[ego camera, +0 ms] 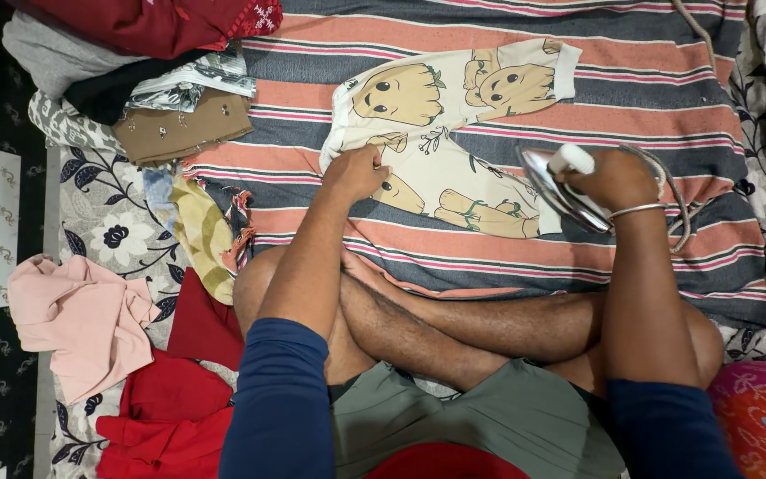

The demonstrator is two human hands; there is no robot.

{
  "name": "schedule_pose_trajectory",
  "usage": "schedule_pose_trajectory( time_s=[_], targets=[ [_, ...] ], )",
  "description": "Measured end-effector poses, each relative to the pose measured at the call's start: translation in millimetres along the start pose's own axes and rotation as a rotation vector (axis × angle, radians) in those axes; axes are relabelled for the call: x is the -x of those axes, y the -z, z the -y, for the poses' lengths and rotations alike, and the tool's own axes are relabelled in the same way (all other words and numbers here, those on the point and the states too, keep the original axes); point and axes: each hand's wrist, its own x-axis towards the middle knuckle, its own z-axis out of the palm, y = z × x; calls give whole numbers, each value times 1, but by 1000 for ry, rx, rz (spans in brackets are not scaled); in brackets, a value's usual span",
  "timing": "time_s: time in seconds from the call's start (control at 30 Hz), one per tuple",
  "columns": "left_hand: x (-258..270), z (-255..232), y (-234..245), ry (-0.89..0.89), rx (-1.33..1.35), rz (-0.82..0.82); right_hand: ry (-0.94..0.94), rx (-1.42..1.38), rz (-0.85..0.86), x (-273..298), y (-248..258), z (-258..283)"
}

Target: The person irons a white shirt with cartoon characters and then a red garment on a bed. They use an electric iron to smooth the fabric, adjusting the items with their hands.

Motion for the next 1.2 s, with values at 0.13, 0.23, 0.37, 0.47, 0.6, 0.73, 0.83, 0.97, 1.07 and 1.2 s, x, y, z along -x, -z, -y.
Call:
schedule_pose_trajectory(
  time_s=[0.13,0.23,0.37,0.47,0.6,0.73,0.83,0.97,1.07,1.2],
  targets=[
    [2,-2,2,15,-10,4,-106,10,-96,-14,-7,-29],
    [4,-4,5,14,-12,6,-173,-89,-211,-15,-10,-52],
    [4,-7,8,39,-9,34,-86,-266,-577,-23,-21,-82],
    [3,-6,6,35,-9,37,76,-749,-842,-41,-22,-101],
    [3,-2,4,16,-2,13,128,-1230,-827,-56,-26,-113],
    [0,-2,3,14,-4,21,87,-1160,-697,-54,-28,-118],
    [1,-1,2,14,-3,5,-43,-1040,-647,-44,-17,-114],
    [1,-1,2,10,-1,6,-153,-732,-725,-33,-7,-111],
    [1,-2,3,20,-3,17,-173,-715,-763,-33,-3,-117],
    [3,-2,3,27,-12,14,-193,-677,-806,-32,-2,-124]
  ],
)
